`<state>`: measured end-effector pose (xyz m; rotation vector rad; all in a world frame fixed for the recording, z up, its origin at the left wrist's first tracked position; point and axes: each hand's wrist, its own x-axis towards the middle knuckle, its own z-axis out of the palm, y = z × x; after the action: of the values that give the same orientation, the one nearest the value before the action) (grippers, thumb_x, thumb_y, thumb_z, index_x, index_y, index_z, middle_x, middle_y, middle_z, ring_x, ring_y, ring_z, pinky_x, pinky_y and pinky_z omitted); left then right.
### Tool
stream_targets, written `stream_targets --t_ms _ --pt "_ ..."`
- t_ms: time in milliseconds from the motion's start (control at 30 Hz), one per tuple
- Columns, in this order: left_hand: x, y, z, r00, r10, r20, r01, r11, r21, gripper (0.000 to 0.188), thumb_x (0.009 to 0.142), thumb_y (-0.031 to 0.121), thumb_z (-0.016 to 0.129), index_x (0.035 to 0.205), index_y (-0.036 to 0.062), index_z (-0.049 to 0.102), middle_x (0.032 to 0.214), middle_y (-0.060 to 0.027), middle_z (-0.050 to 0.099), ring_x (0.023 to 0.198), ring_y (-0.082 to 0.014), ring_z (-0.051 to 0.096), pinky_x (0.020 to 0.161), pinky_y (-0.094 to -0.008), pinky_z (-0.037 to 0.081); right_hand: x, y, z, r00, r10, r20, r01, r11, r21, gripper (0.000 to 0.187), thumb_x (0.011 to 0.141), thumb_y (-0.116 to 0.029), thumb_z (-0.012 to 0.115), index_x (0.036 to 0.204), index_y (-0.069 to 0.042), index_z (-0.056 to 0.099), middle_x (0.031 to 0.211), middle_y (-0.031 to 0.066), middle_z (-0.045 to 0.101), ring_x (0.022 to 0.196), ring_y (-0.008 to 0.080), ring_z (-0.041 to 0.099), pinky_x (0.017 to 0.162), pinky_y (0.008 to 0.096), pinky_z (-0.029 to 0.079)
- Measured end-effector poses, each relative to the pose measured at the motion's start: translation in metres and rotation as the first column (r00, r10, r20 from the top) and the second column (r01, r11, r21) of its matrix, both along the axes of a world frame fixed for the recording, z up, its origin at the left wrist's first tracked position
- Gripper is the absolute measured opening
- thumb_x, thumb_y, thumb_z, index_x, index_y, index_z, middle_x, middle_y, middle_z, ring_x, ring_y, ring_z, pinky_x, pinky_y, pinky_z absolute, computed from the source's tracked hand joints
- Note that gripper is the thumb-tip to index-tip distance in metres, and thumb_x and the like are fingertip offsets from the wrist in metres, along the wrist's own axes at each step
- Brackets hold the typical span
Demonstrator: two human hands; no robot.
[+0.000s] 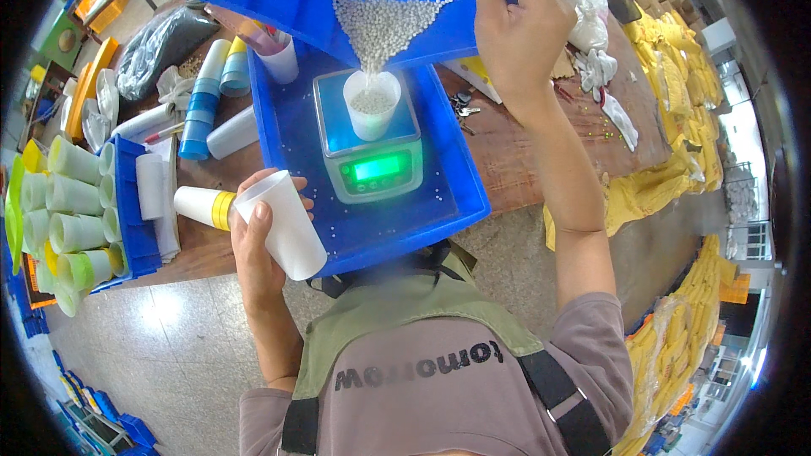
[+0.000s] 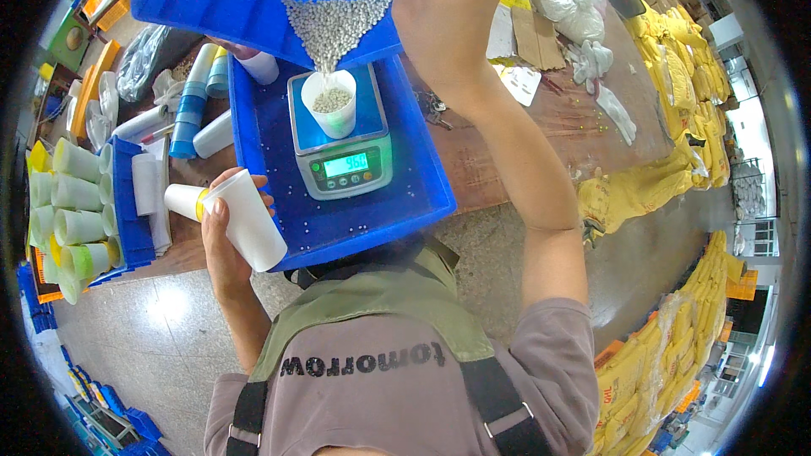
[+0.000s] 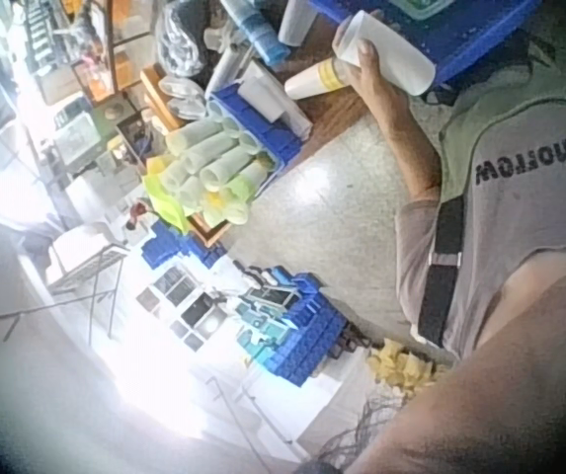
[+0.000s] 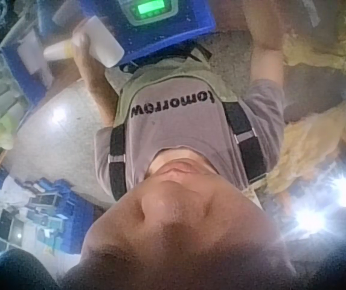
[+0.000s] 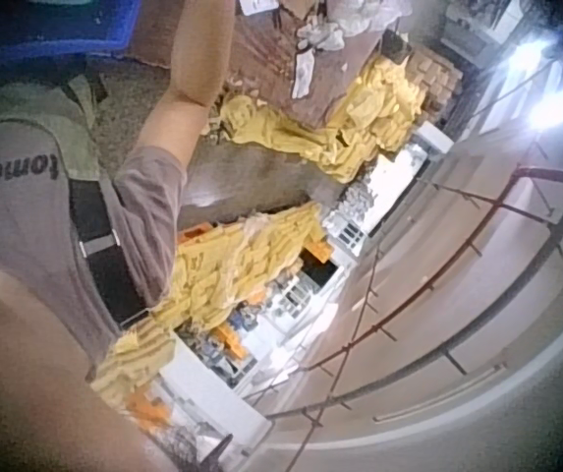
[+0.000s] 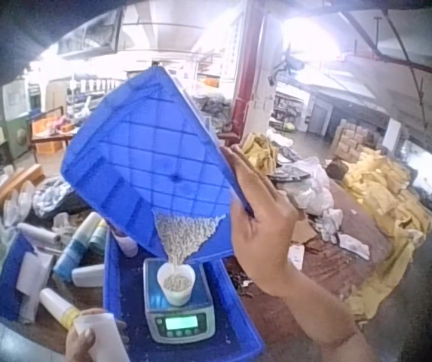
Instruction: The person moves blue trays and white plastic cups in a warehouse, then uses a handheld scanner on a tray of cups. They pour small white pellets from a tray into cups, place a cup on a digital scale, and add pellets by hand to reach a target weight. The filled cups are returned to a tray.
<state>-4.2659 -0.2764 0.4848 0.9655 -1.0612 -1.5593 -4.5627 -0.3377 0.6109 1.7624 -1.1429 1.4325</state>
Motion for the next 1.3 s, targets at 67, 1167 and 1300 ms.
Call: stream_targets --t_ms 67,1167,1300 --pt "0.000 0.001 0.001 1.000 -0.003 0.002 0.003 1.000 -0.008 0.067 0.082 0.050 0.067 0.128 0.0048 0.049 0.107 -0.0187 0.066 0.090 -0.0222 0.069 0.076 -0.0348 0.060 0.004 0.001 0.002 1.000 -0.008 -0.006 0.008 1.000 -0.015 0.044 0.081 0.012 0.054 0.123 0.004 0.062 0.119 0.0228 0.066 0.111 0.0325 0.066 0.092 0.0346 0.051" --pt "0.004 -0.009 -0.003 0.995 -0.057 -0.085 0.056 0.998 -0.017 0.064 0.086 0.046 0.065 0.130 0.0037 0.047 0.109 -0.0195 0.065 0.091 -0.0216 0.069 0.075 -0.0330 0.060 -0.225 0.205 -0.105 0.466 -0.704 0.536 -0.140 0.539 0.831 0.048 0.082 0.009 0.054 0.130 0.005 0.053 0.115 0.0122 0.065 0.097 0.0190 0.064 0.086 0.0343 0.053" --pt "-0.002 -0.017 -0.004 0.988 -0.102 -0.114 0.102 0.995 0.000 0.065 0.085 0.046 0.066 0.130 0.0037 0.047 0.109 -0.0195 0.064 0.091 -0.0215 0.069 0.075 -0.0329 0.060 -0.223 0.273 -0.159 0.267 -0.784 0.560 -0.164 0.536 0.828 0.045 0.082 0.009 0.054 0.127 0.006 0.054 0.111 0.0136 0.066 0.095 0.0210 0.064 0.087 0.0344 0.052"
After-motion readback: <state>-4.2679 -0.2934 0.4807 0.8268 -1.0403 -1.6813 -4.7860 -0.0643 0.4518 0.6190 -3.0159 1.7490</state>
